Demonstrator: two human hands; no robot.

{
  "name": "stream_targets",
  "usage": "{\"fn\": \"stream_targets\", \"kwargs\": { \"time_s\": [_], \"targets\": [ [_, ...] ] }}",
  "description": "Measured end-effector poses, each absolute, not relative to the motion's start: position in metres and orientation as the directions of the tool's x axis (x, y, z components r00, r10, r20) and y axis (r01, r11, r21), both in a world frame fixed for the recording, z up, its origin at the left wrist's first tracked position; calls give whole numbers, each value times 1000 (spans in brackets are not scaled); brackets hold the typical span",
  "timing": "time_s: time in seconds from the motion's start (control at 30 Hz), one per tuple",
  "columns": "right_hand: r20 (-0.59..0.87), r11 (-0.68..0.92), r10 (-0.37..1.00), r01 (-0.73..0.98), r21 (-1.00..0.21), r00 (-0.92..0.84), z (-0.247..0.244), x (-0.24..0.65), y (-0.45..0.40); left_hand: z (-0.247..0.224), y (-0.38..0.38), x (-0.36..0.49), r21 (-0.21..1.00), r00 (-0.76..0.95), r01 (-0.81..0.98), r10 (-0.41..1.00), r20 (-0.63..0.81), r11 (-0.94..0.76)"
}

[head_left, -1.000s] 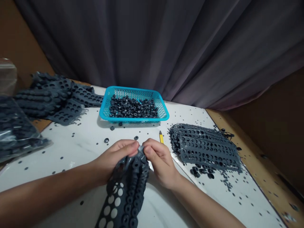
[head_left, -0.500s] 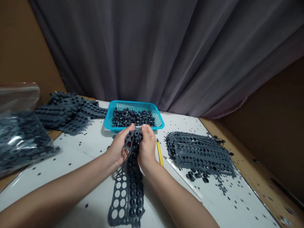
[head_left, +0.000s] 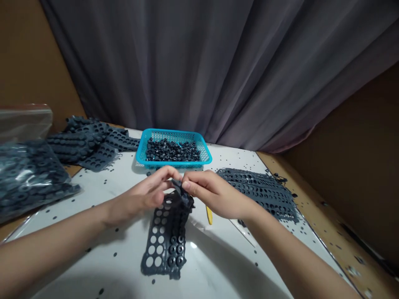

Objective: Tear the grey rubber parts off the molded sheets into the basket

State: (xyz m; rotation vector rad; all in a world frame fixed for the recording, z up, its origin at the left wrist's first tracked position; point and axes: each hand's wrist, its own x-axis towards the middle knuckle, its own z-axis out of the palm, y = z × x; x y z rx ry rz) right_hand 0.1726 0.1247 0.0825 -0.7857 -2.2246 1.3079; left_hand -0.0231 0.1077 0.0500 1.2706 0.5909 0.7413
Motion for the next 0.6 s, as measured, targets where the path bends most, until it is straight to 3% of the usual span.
{"fn": "stream_targets", "kwargs": {
  "time_s": [0.07,0.13,0.2,0.27,0.33,0.43,0.5,0.6],
  "targets": [
    [114,513,662,337,-789,-741,97,176,121,54,99,-13,984,592,-151,805,17,90],
    [49,514,641,380,-769,-766,103,179,119,56,92,-5,998,538,-3,841,-46,57],
    [-53,411,600,364,-835,-798,100,184,114,57,87,-4,990,526,138,844,-104,36],
    [-119,199,523,257,-946,-844,90,185,106,57,83,-7,983,624,177,766,-157,58],
    [-83,-73,470,55,-996,-879,75,180,96,56,81,-11,985,704,94,690,-169,145],
    [60,-342,549,-290,-894,-834,54,165,87,53,83,-7,948,642,-177,761,-93,265],
    [133,-381,611,-438,-814,-780,46,154,87,51,86,1,885,574,-343,816,-69,316],
    [158,-357,648,-480,-802,-746,45,146,95,49,92,10,803,580,-448,811,-73,393]
  ]
}}
